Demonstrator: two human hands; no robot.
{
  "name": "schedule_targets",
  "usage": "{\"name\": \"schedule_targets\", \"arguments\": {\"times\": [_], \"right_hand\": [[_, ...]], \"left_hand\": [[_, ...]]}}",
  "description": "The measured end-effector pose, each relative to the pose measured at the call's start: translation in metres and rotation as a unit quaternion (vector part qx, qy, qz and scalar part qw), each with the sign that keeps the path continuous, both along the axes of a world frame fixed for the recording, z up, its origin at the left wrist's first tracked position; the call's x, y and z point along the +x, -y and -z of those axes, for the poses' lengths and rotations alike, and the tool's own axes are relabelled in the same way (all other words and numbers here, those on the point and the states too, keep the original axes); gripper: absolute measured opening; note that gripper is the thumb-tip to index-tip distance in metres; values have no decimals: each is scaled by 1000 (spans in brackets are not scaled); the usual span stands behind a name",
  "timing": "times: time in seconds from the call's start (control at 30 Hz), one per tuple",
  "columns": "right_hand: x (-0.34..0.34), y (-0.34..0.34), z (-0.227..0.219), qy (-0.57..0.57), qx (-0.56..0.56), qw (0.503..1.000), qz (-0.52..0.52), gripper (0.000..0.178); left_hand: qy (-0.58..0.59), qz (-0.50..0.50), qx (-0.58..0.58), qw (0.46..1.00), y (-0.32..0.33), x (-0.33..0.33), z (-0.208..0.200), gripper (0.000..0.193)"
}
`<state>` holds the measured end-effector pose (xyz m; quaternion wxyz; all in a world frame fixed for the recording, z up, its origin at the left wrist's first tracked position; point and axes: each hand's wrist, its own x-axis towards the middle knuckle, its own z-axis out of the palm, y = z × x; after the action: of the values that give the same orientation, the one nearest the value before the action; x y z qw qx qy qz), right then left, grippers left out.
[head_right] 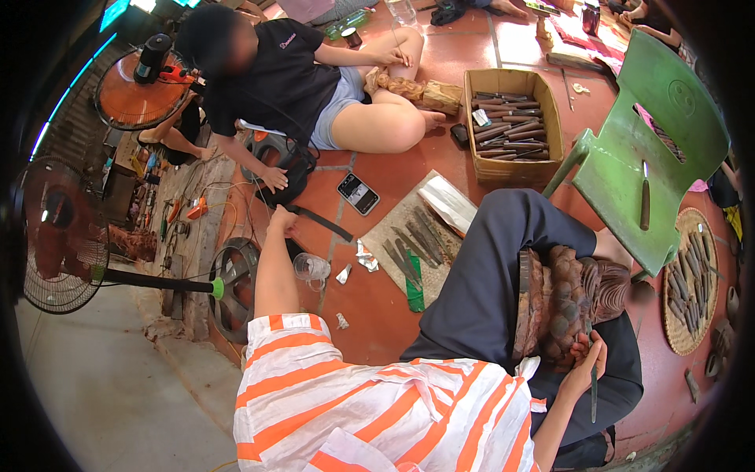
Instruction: The person carves a wooden sculpture of a seated figure using a small chisel and mallet. They hold the sculpture on their lap and repeatedly chip away at the surface, occasionally rotating the piece to access different areas.
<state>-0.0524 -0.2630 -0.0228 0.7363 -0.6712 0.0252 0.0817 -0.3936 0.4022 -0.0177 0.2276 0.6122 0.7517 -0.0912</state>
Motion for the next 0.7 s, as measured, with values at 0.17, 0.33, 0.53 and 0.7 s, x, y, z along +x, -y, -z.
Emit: {"name": "schedule_targets", "arguments": {"times": [0.17,0.33,0.53,0.7], "right_hand": [[3,4,5,-2,7,1000,-7,33],[3,5,8,-4,12,1000,-8,33],[-5,-1,1,-15,3,1000,11,32],[-5,-4,-4,-23,-53,997,56,31]], "left_hand": [[-9,9,3,1000,3,2,-3,88],[-12,42,18,999,6,6,-7,84],[72,271,-28,959,37,89,-29,24],[180,478,-63,857,132,226,-81,31]]}}
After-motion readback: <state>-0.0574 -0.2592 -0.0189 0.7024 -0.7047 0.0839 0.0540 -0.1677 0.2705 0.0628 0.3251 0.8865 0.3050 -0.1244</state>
